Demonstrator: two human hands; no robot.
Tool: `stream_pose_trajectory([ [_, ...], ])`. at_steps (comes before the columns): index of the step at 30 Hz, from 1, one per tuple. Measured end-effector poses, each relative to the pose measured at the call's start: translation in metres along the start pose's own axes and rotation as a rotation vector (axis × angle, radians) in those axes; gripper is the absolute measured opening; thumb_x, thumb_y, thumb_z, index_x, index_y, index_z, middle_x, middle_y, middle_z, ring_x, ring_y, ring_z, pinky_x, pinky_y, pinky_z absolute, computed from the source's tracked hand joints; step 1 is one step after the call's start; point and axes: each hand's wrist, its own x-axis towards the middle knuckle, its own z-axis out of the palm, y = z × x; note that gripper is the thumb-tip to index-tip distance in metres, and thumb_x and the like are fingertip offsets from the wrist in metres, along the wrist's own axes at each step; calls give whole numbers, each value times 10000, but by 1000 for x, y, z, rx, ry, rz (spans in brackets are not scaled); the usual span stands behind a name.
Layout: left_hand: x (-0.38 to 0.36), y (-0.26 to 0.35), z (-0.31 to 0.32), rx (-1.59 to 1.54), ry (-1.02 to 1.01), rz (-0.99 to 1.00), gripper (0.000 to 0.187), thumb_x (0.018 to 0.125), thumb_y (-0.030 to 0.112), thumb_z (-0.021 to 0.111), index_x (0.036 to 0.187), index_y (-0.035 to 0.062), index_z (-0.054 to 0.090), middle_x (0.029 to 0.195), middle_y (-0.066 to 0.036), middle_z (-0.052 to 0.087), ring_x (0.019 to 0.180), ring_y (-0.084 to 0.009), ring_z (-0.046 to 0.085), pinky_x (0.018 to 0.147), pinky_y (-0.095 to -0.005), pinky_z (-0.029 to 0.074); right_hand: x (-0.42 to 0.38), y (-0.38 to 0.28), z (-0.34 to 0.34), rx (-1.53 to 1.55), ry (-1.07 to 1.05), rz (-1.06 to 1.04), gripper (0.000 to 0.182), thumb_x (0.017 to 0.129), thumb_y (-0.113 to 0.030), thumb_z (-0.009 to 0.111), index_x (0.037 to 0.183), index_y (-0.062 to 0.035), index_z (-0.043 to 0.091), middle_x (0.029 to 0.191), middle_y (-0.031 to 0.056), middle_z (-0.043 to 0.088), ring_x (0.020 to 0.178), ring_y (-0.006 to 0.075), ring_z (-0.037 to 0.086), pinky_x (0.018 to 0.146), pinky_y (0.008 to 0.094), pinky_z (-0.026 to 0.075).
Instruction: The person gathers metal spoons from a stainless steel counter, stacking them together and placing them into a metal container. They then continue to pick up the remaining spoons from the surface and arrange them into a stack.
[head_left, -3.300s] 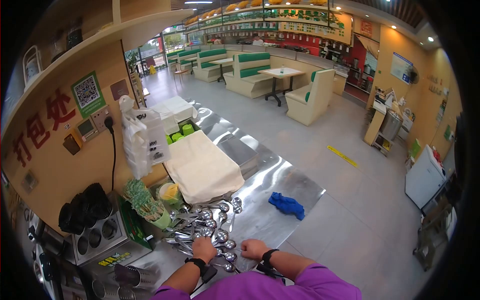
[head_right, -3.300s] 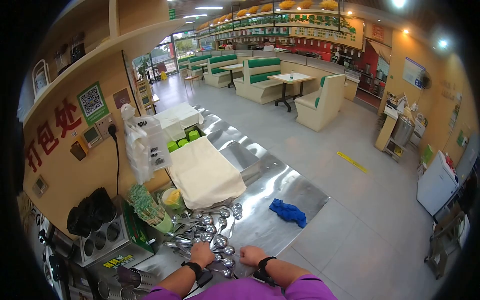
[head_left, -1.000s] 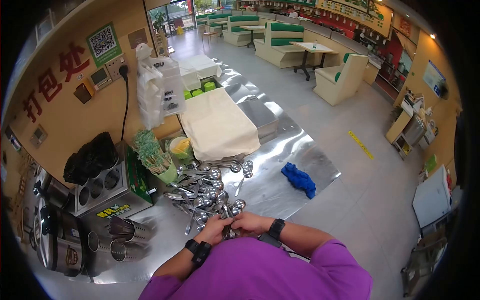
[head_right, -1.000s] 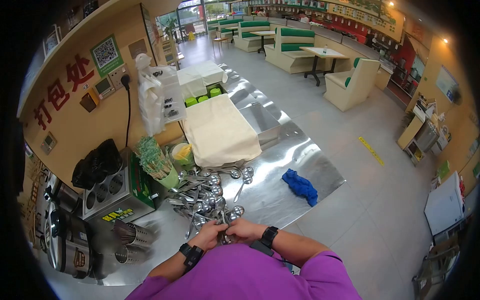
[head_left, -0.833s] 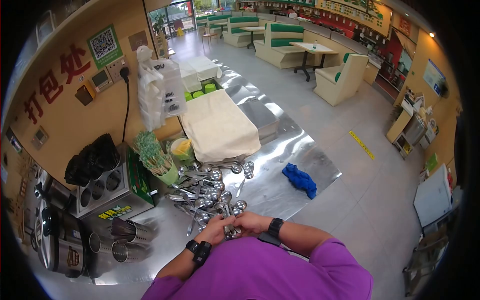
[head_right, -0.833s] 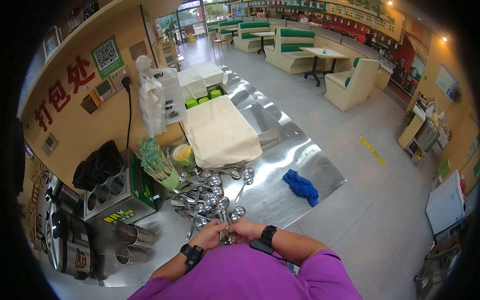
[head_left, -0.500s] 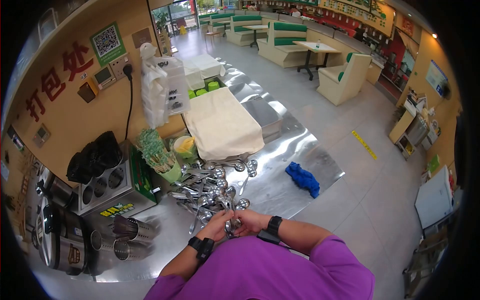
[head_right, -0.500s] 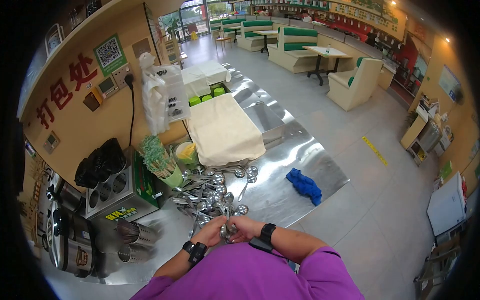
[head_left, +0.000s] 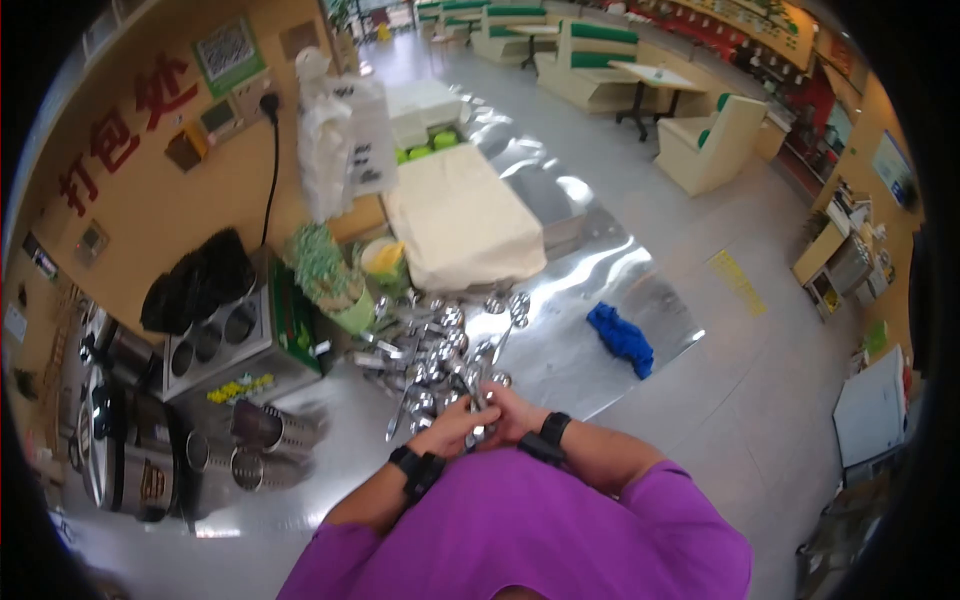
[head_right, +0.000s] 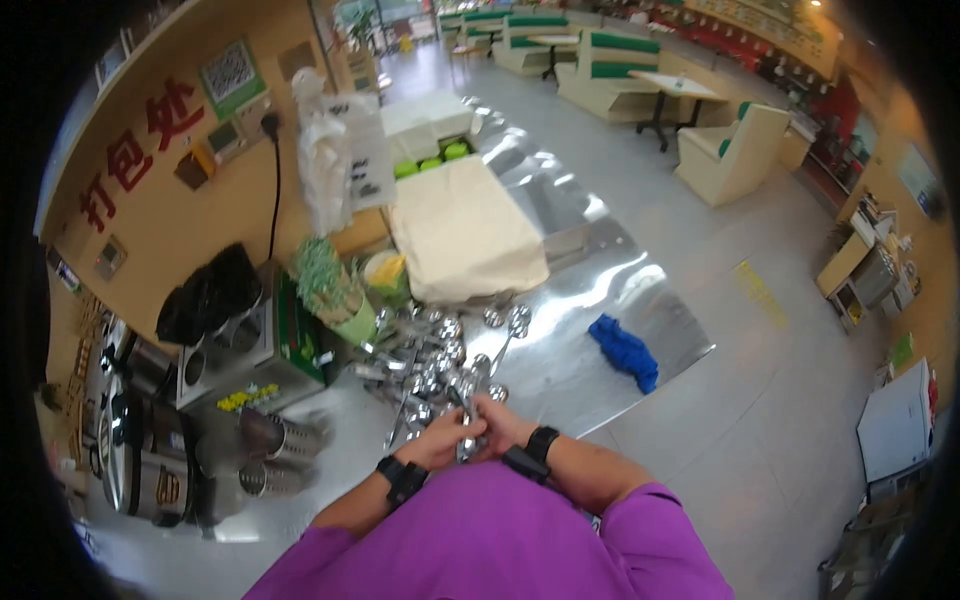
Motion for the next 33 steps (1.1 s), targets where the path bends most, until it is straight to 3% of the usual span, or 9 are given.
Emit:
stream_pose_trajectory([
  [2,-6,6,7,18,-21,-38,476,843,196,785,1233,38,560,1182,-62,619,1117,-165,559,1002,-346,406,22,8,-16,-4,45,3,769,851,-775,483,1300,-152,535,1378,104,492,1270,364,435,982,689,348],
  [4,-13,14,14,107,-57,31,465,834,161,779,1220,4,572,1149,-69,634,1070,-155,588,925,-324,458,26,8,-12,-198,117,-22,623,878,-641,598,1231,-128,583,1283,98,566,1185,325,518,912,615,443],
  [7,-6,5,4,24,-117,9,389,882,167,728,1192,-17,582,1082,-88,645,869,-159,641,723,-278,521,36,6,-20,-104,25,-74,346,898,-362,712,1078,-72,651,947,61,670,804,212,656,634,412,554],
  [10,-16,10,11,-93,-8,34,363,905,191,708,1174,-5,564,1048,-81,637,868,-165,635,708,-293,519,20,4,-9,-45,24,-165,290,894,-247,713,1066,-26,637,939,90,662,770,195,650,610,392,552],
  [15,-15,20,-4,-204,130,65,339,903,192,716,1147,21,553,977,-80,635,842,-186,639,729,-353,541,-7,3,11,-338,-59,-420,271,856,-86,681,1093,18,602,935,92,644,794,189,636,717,319,531],
  [21,-23,45,18,-262,187,183,248,899,84,679,1124,-1,617,1108,-141,663,1000,-237,653,828,-363,552,-43,-11,37,-533,-326,-365,398,895,-147,677,1225,32,544,1053,92,641,852,166,638,760,299,521],
  [27,-38,47,28,-260,173,341,164,886,-6,649,1047,8,623,1014,-127,680,1019,-250,658,879,-357,540,-56,-16,21,-608,-128,-431,531,927,-383,689,1233,43,609,1131,51,644,947,111,595,801,271,492],
  [30,-47,49,27,-209,51,422,123,893,-24,641,1009,14,619,1007,-105,680,1056,-236,645,896,-341,531,-72,-27,24,-831,3,-550,465,919,-411,698,1101,17,691,1066,26,649,952,88,562,795,276,484],
  [33,-53,64,37,-208,62,421,94,900,-12,647,981,24,618,1020,-89,669,1113,-230,620,925,-345,516,-84,-37,38,-1119,90,-930,462,821,-437,775,1033,-30,729,1043,116,676,982,203,633,840,338,503],
])
